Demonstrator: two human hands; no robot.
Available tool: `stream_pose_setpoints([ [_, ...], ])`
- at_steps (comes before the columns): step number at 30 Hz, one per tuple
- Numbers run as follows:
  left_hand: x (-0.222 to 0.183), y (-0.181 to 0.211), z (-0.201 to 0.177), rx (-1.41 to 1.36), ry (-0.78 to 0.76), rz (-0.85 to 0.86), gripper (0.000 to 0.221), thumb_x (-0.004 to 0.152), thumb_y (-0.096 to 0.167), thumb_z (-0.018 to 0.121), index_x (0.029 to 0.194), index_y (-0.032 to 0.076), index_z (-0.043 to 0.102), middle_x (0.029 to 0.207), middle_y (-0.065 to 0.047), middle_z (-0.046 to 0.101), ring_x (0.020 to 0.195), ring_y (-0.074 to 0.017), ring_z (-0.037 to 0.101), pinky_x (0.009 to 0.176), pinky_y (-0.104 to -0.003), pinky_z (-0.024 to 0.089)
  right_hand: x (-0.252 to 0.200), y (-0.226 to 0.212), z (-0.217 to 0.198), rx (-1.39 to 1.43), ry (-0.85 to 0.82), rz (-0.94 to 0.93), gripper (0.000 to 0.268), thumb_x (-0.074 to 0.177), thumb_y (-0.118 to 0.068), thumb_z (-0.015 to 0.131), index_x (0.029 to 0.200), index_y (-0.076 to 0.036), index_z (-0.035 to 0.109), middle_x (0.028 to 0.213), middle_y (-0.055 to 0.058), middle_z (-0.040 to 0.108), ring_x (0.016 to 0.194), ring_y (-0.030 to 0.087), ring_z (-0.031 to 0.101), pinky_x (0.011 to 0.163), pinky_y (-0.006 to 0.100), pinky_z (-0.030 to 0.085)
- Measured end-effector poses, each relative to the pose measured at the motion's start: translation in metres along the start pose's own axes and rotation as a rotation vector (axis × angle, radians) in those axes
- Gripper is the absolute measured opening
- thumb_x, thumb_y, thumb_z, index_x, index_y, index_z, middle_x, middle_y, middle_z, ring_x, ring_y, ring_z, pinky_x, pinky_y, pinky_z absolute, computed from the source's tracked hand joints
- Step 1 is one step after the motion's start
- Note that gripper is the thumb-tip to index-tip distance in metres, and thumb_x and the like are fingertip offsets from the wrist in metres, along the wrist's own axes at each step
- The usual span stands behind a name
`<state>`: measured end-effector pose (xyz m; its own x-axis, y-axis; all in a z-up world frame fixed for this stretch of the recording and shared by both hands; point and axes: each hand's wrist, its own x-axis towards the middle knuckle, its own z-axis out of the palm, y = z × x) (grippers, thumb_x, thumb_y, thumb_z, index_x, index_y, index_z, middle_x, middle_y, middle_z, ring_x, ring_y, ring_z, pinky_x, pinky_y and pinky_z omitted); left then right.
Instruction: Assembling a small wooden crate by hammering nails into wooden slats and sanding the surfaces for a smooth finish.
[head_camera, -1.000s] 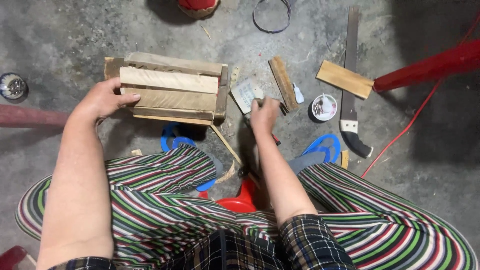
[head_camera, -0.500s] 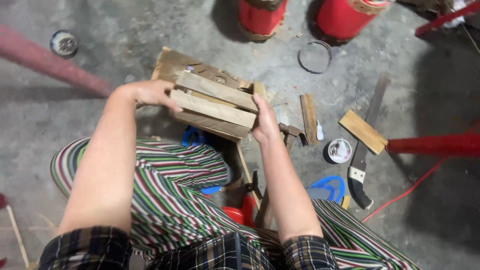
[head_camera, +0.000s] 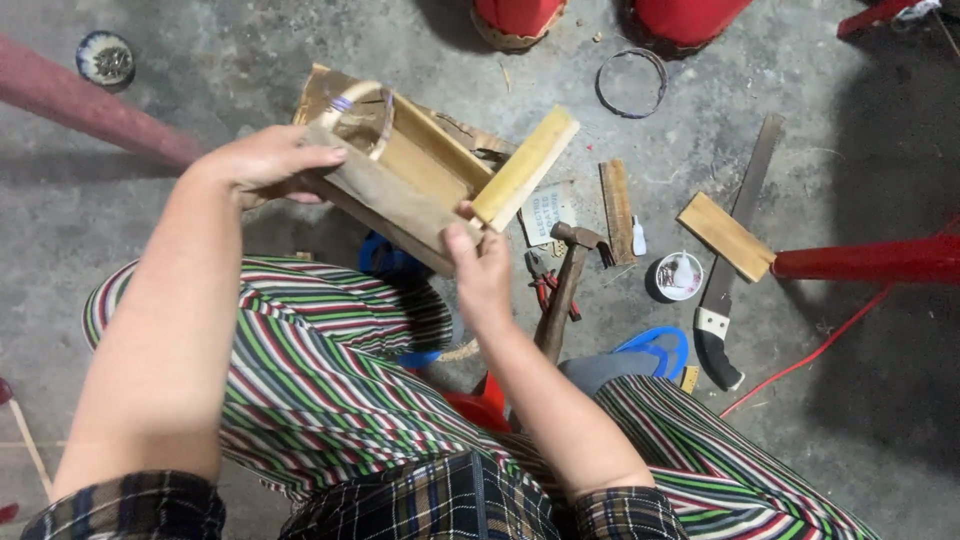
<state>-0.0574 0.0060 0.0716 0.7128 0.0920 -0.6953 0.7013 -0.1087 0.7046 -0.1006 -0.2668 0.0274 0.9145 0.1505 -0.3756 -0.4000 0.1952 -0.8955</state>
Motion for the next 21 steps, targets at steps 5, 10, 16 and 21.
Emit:
stream_pose_setpoints([
  [5,0.041,-0.032,-0.013,-0.046,0.076,0.261,0.045,0.082,0.025,0.09,0.115,0.008,0.065,0.113,-0.007,0.07,0.101,-0.0207,0.07,0.081,-0.04,0.06,0.006,0.038,-0.017,-0.125,-0.1,-0.243,0.045,0.1,-0.023,0.067,0.136,-0.003,0.05,0.131,0.015,0.058,0.131,0.028,0.052,0.116,0.051,0.042],
  [10,0.063,-0.042,0.012,0.142,0.148,0.421,0.05,0.073,0.034,0.096,0.111,0.016,0.07,0.109,-0.003,0.075,0.099,-0.0145,0.064,0.089,-0.032,0.051,0.03,0.075,-0.057,-0.092,-0.109,-0.312,0.048,0.101,-0.014,0.066,0.144,-0.002,0.049,0.129,0.012,0.064,0.125,0.019,0.057,0.112,0.043,0.047],
  [16,0.083,-0.043,0.027,0.117,0.061,0.445,0.049,0.073,0.032,0.097,0.113,0.017,0.074,0.101,0.0,0.074,0.092,-0.0107,0.061,0.087,-0.028,0.052,0.047,0.065,-0.088,-0.168,-0.156,-0.289,0.047,0.099,-0.008,0.067,0.144,-0.005,0.052,0.13,0.021,0.065,0.12,0.031,0.065,0.108,0.048,0.051],
  [21,0.09,-0.05,0.023,0.137,0.072,0.382,0.048,0.072,0.037,0.097,0.11,0.017,0.076,0.102,-0.006,0.075,0.097,-0.0169,0.066,0.091,-0.032,0.051,0.05,0.06,-0.089,-0.1,-0.163,-0.208,0.056,0.096,-0.01,0.073,0.148,-0.005,0.051,0.131,0.013,0.068,0.122,0.02,0.062,0.11,0.041,0.051],
])
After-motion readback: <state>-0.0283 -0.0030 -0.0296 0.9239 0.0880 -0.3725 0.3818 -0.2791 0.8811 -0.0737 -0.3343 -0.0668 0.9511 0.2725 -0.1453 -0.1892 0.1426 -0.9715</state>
